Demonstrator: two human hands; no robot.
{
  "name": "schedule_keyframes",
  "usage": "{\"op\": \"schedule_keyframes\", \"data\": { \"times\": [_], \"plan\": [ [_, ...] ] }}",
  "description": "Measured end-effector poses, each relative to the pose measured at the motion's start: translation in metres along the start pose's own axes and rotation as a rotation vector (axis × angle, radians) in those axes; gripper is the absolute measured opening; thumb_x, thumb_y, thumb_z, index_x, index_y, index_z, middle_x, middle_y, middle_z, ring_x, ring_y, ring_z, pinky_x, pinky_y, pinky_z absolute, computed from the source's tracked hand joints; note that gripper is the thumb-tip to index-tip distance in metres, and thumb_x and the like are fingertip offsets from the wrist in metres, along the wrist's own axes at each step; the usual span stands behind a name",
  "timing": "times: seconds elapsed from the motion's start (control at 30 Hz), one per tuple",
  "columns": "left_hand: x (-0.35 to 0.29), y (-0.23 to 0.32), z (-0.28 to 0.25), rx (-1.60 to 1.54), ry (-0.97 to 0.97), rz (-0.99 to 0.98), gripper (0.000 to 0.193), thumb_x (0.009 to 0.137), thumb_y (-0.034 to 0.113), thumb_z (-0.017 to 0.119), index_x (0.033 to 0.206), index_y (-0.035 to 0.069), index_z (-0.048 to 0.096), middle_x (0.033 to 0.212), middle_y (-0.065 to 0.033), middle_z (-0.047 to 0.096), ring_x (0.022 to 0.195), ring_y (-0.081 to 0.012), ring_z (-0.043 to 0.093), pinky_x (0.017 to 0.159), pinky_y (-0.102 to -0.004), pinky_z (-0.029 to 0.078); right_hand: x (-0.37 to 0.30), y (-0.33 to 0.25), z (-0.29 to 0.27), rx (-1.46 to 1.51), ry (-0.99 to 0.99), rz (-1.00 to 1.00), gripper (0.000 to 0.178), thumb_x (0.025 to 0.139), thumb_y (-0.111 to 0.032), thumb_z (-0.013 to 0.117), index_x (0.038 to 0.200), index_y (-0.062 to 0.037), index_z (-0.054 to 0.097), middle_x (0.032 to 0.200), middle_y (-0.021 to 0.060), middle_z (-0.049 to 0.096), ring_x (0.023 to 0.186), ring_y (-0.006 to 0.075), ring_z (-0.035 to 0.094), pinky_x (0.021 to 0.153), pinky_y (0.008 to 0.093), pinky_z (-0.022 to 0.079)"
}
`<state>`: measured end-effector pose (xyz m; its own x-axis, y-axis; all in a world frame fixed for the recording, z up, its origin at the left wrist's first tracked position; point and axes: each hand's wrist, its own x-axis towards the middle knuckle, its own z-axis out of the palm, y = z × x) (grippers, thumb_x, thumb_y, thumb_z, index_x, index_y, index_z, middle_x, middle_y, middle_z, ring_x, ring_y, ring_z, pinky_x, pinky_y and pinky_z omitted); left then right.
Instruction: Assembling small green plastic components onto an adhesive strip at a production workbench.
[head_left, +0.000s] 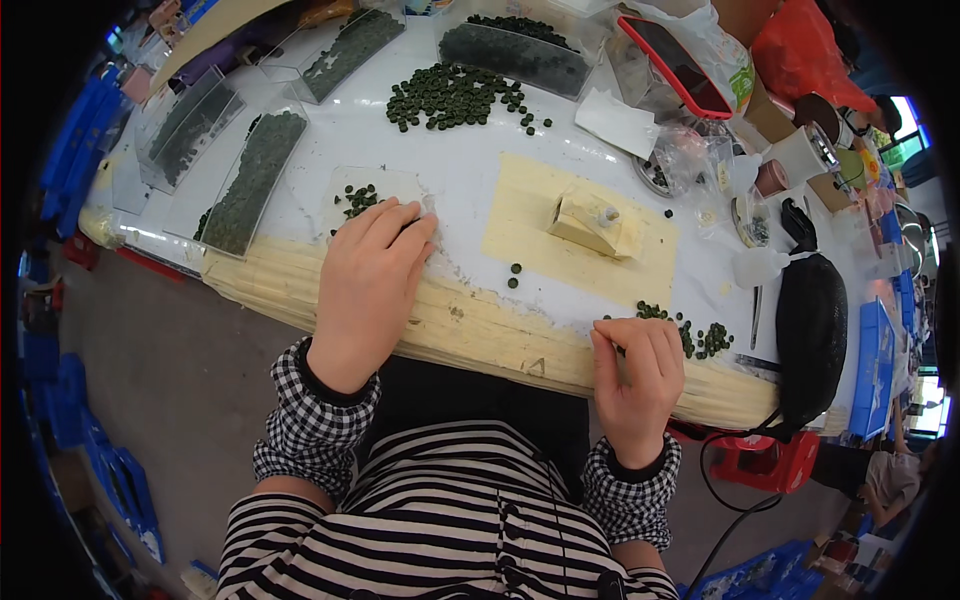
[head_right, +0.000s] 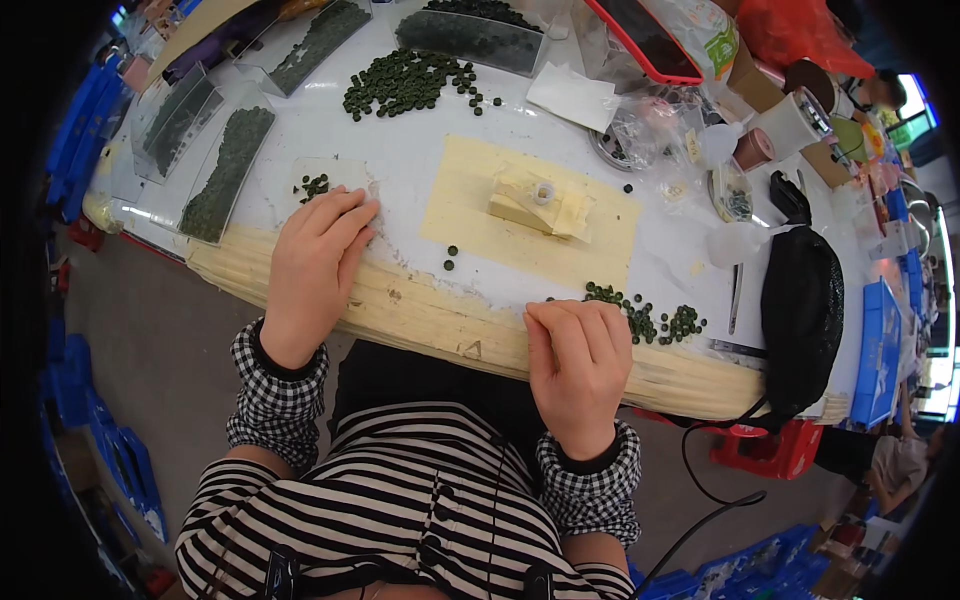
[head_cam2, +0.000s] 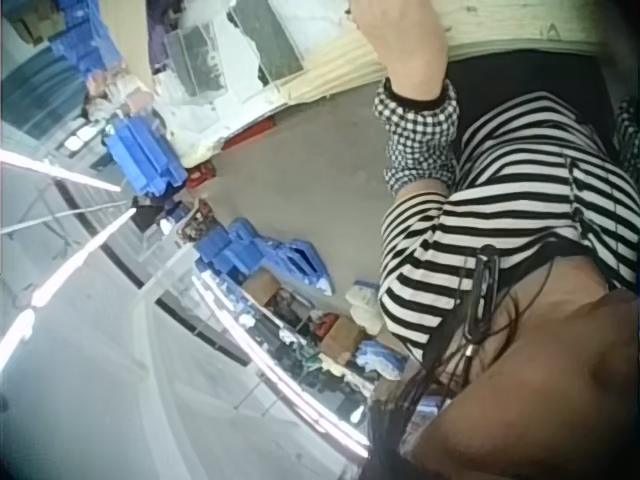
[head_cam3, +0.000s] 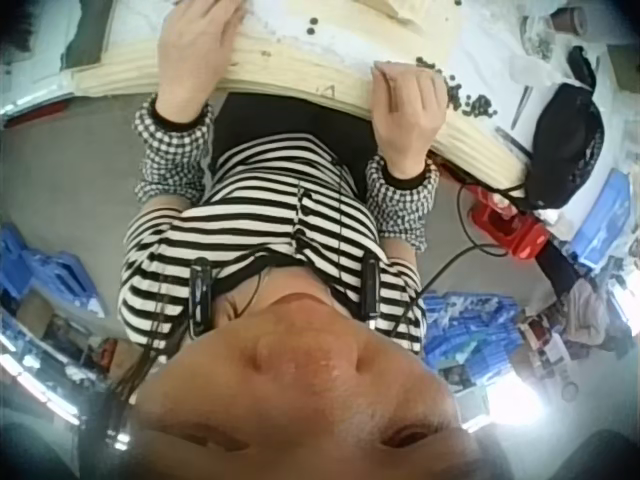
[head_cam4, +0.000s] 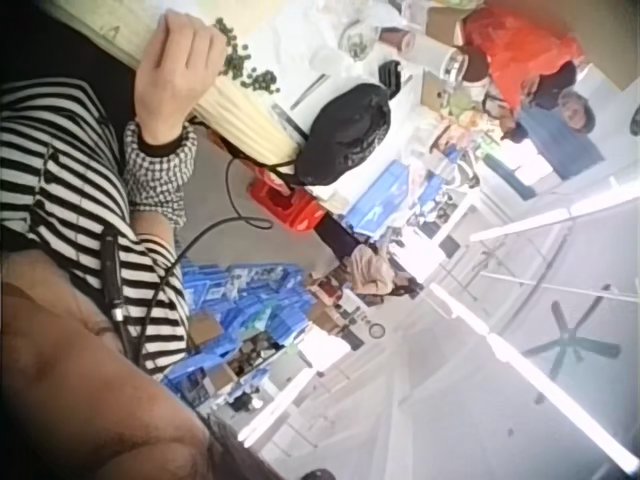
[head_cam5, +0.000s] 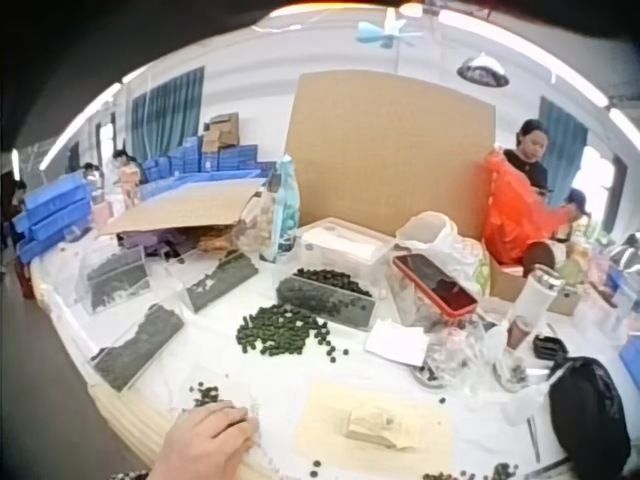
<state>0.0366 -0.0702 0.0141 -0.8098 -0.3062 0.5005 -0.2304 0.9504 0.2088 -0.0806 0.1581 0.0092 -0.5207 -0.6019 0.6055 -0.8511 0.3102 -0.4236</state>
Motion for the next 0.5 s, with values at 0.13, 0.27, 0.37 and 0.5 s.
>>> {"op": "schedule_keyframes", "data": {
  "times": [0.13,0.27,0.37,0.5],
  "plan": [
    [-0.006,0.006,-0.008,-0.055,-0.03,0.057,0.02,0.078,0.001,0.063,0.099,0.0,0.066,0.099,-0.0107,0.065,0.098,-0.0293,0.059,0.085,-0.0391,0.047,-0.004,0.001,0.002,0.023,0.002,0.017,0.015,0.073,0.002,0.07,0.086,-0.0031,0.064,0.078,0.0076,0.062,0.072,0.0253,0.056,0.064,0.0342,0.044],
    [-0.007,0.011,-0.007,-0.154,-0.032,0.139,0.021,0.073,-0.002,0.064,0.094,0.0,0.066,0.09,-0.0087,0.063,0.086,-0.0262,0.059,0.078,-0.0368,0.047,-0.003,-0.005,0.006,0.044,0.022,-0.001,0.019,0.074,0.005,0.069,0.091,-0.0014,0.067,0.076,0.0084,0.061,0.071,0.0249,0.057,0.063,0.0333,0.045],
    [-0.004,0.01,-0.007,-0.153,-0.05,0.195,0.02,0.072,-0.002,0.064,0.092,0.0,0.066,0.087,-0.0081,0.062,0.082,-0.0257,0.059,0.074,-0.0356,0.046,-0.002,-0.006,0.008,0.07,0.035,-0.005,0.022,0.074,0.007,0.069,0.095,-0.0004,0.068,0.076,0.0088,0.061,0.069,0.0245,0.057,0.062,0.0329,0.045],
    [-0.003,0.007,-0.007,-0.174,-0.047,0.184,0.022,0.071,-0.006,0.064,0.093,-0.001,0.065,0.086,-0.0096,0.061,0.08,-0.0261,0.059,0.07,-0.0343,0.048,-0.003,-0.007,0.007,0.088,0.042,-0.008,0.021,0.074,0.007,0.069,0.093,-0.0001,0.068,0.076,0.0089,0.061,0.069,0.0244,0.057,0.061,0.0327,0.045]
  ]
}}
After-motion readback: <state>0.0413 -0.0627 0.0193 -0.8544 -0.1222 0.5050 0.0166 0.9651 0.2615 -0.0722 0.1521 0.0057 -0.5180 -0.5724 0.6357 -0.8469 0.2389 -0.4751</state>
